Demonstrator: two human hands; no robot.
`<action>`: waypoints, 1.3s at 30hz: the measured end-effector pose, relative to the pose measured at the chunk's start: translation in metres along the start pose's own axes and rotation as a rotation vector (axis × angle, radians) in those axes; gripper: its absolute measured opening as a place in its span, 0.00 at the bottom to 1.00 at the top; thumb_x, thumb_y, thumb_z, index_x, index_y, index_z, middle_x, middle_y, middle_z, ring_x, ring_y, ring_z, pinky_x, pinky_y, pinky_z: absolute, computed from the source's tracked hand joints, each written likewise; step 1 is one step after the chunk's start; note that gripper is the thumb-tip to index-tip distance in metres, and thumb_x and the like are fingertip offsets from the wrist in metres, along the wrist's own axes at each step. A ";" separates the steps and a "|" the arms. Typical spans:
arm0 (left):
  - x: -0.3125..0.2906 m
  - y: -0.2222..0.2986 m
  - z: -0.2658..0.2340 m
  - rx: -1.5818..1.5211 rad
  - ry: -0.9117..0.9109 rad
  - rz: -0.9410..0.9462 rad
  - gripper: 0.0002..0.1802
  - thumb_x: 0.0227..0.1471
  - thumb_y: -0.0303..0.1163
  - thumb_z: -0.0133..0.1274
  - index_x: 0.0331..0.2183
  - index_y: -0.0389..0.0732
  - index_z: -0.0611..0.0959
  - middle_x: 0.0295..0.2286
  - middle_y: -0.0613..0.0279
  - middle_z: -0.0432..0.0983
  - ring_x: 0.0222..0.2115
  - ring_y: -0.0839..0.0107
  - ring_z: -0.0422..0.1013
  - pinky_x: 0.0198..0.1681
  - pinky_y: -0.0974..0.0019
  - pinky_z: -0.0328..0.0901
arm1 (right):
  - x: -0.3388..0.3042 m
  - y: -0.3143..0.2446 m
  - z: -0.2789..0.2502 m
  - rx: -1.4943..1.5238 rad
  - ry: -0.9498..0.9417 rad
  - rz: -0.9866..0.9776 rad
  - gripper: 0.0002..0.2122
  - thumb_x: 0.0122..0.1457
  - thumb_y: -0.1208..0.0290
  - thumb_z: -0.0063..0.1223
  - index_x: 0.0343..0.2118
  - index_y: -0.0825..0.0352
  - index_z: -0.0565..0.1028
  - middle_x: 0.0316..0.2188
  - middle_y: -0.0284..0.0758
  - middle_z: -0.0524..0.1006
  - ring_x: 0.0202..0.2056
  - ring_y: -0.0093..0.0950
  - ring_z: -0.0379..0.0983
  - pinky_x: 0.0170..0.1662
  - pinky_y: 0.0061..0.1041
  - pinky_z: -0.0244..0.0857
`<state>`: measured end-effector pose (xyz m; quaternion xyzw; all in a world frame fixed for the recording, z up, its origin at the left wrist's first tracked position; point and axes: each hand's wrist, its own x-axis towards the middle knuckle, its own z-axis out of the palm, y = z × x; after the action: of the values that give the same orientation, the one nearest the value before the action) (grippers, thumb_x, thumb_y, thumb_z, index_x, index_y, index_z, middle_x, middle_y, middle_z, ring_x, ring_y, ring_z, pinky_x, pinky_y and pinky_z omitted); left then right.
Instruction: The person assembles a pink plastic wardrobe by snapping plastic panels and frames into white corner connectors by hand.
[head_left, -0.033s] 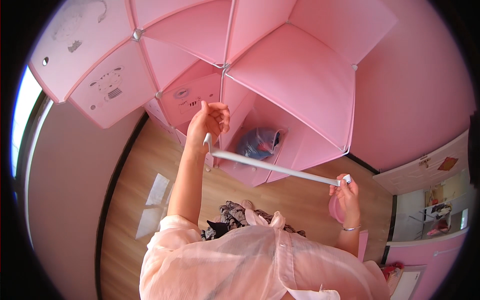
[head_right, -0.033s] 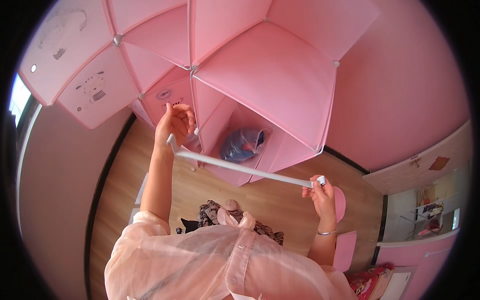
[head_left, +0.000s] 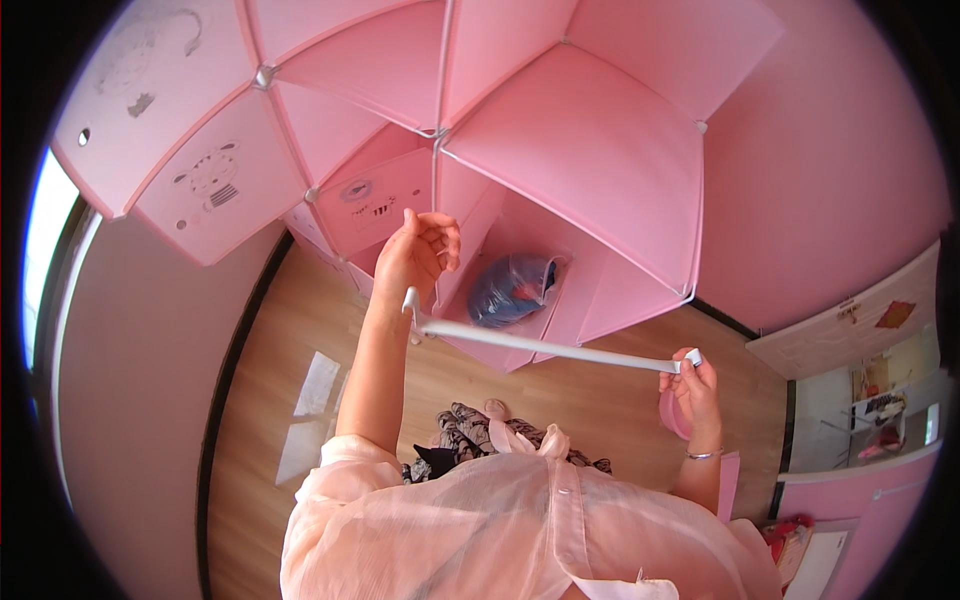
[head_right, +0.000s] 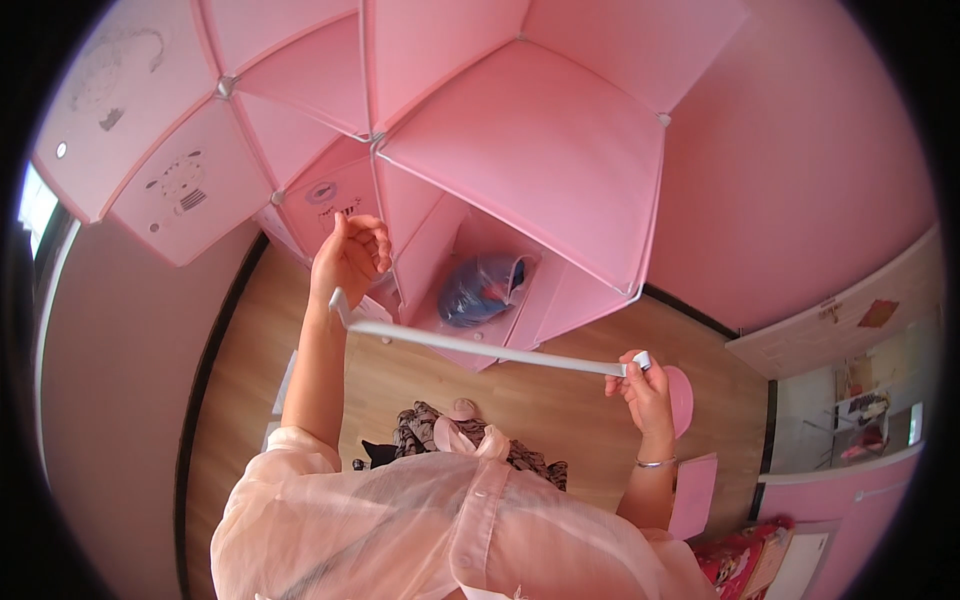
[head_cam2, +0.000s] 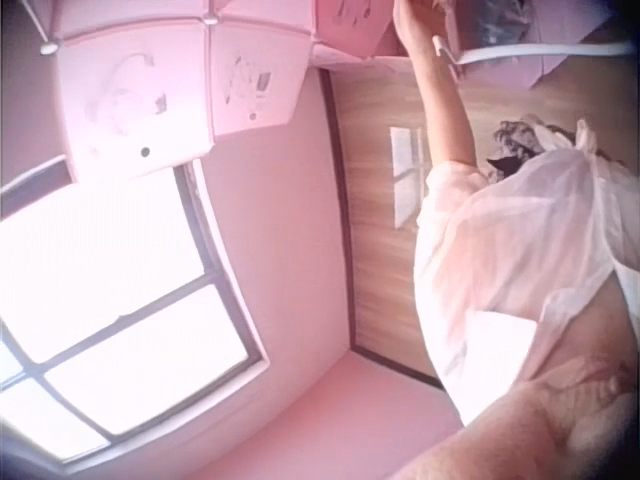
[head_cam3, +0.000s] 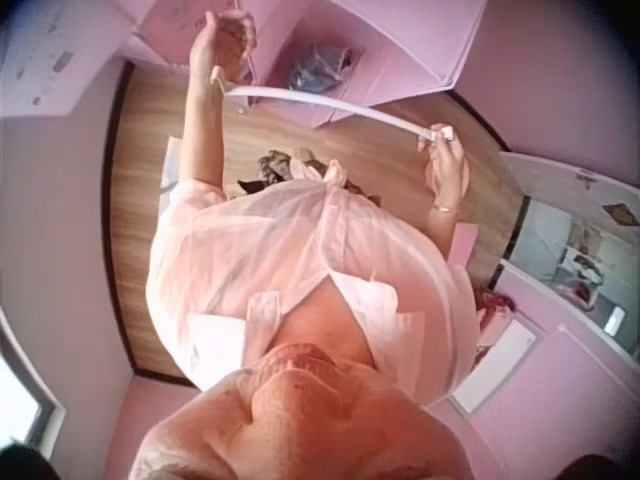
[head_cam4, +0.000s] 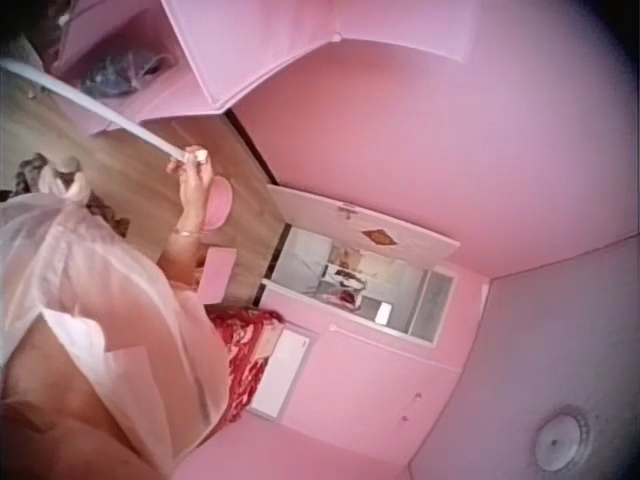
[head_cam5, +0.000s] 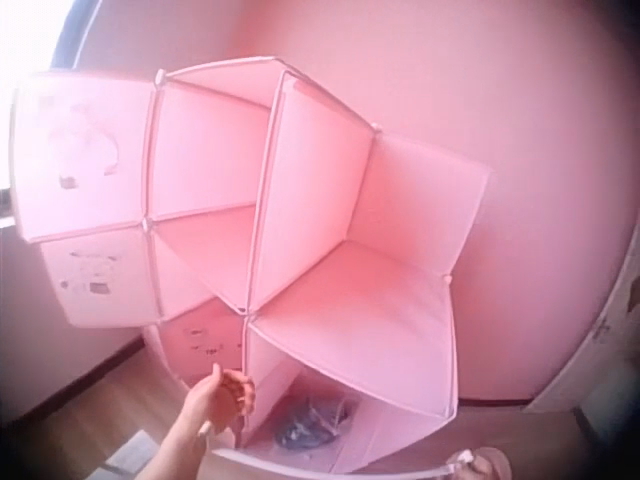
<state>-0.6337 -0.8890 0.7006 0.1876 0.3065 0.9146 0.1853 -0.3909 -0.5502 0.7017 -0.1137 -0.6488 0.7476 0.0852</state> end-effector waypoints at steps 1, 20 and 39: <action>0.000 -0.008 0.004 -0.002 -0.025 -0.030 0.24 0.55 0.44 0.30 0.31 0.33 0.73 0.24 0.58 0.70 0.23 0.70 0.65 0.26 0.69 0.59 | -0.009 0.002 -0.007 0.009 0.038 -0.006 0.09 0.57 0.67 0.40 0.34 0.68 0.64 0.23 0.37 0.69 0.23 0.25 0.66 0.27 0.23 0.63; -0.065 -0.245 0.106 -0.039 -0.166 -0.890 0.17 0.53 0.41 0.40 0.41 0.42 0.70 0.40 0.58 0.68 0.36 0.71 0.67 0.36 0.66 0.63 | -0.242 0.103 -0.131 0.472 0.622 0.331 0.08 0.54 0.67 0.43 0.27 0.67 0.68 0.18 0.37 0.70 0.18 0.27 0.66 0.22 0.24 0.60; -0.096 -0.600 0.214 0.411 -0.145 -1.510 0.24 0.49 0.37 0.45 0.45 0.36 0.61 0.44 0.51 0.60 0.39 0.55 0.64 0.39 0.56 0.63 | -0.375 0.184 -0.348 0.579 1.037 0.350 0.07 0.49 0.67 0.45 0.24 0.67 0.68 0.20 0.41 0.72 0.19 0.28 0.69 0.21 0.23 0.65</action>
<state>-0.3185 -0.3818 0.4594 0.0185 0.5013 0.4515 0.7379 0.0700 -0.3483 0.4955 -0.5392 -0.2654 0.7437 0.2927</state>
